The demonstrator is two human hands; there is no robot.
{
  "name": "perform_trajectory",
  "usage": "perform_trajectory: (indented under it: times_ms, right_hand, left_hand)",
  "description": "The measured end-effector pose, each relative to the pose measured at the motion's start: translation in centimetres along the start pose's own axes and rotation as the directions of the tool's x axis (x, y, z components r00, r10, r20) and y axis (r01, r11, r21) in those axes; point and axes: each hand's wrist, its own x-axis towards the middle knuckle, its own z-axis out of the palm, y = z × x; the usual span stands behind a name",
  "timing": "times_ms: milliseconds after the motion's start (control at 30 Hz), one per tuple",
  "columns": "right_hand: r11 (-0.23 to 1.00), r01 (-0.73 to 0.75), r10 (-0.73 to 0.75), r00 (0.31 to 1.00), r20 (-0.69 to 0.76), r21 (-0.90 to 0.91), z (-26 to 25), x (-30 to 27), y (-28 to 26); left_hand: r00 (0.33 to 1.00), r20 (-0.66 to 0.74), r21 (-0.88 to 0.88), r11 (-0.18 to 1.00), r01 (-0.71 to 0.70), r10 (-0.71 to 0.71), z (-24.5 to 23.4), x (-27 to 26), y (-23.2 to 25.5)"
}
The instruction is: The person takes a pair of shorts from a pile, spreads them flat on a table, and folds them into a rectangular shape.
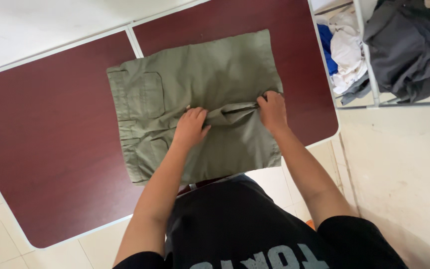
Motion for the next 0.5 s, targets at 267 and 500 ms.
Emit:
perform_trajectory:
  times_ms: [267, 500]
  right_hand:
    - [0.991, -0.026, 0.007, 0.990, 0.142, 0.129, -2.2, 7.0, 3.0]
    - [0.999, -0.052, 0.050, 0.986, 0.159, 0.011, -2.2, 18.4, 1.4]
  left_hand:
    - [0.979, -0.125, 0.099, 0.980, 0.172, -0.159, -6.3, -0.7, -5.1]
    - [0.871, -0.157, 0.362, 0.793, 0.490, -0.466, -8.8, 5.7, -12.9]
